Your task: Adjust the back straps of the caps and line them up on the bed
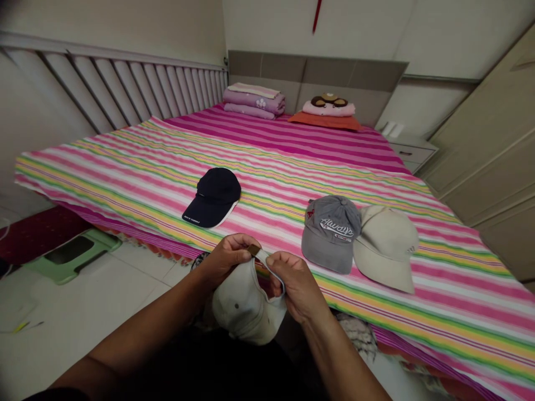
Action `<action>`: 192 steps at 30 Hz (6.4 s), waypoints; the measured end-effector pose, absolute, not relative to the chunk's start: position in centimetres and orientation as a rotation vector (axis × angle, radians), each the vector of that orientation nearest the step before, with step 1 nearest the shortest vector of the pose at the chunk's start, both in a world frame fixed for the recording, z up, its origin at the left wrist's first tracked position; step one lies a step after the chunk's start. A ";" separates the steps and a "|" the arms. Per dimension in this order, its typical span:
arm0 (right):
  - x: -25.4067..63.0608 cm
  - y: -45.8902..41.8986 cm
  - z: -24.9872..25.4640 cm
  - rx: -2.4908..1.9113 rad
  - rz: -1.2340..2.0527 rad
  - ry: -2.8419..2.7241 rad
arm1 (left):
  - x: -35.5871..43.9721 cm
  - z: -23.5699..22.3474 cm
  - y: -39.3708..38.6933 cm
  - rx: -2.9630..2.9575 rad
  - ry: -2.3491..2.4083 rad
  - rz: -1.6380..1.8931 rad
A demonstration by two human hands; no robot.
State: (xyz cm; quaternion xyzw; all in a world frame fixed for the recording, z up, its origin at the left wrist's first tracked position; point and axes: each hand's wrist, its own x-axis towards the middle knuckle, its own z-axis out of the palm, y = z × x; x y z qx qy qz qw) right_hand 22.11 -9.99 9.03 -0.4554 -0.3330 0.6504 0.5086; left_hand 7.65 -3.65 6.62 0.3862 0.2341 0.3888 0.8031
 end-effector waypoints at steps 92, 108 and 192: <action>22.0 -9.7 7.7 -1.151 1.580 -0.875 | 7.9 5.2 -4.2 0.845 0.493 0.862; 22.1 -9.9 7.3 -1.297 1.406 -1.030 | 7.7 4.8 -4.1 0.768 0.459 0.825; 23.2 -8.2 6.5 -1.176 1.591 -1.080 | 7.5 3.4 -1.6 0.893 0.520 0.467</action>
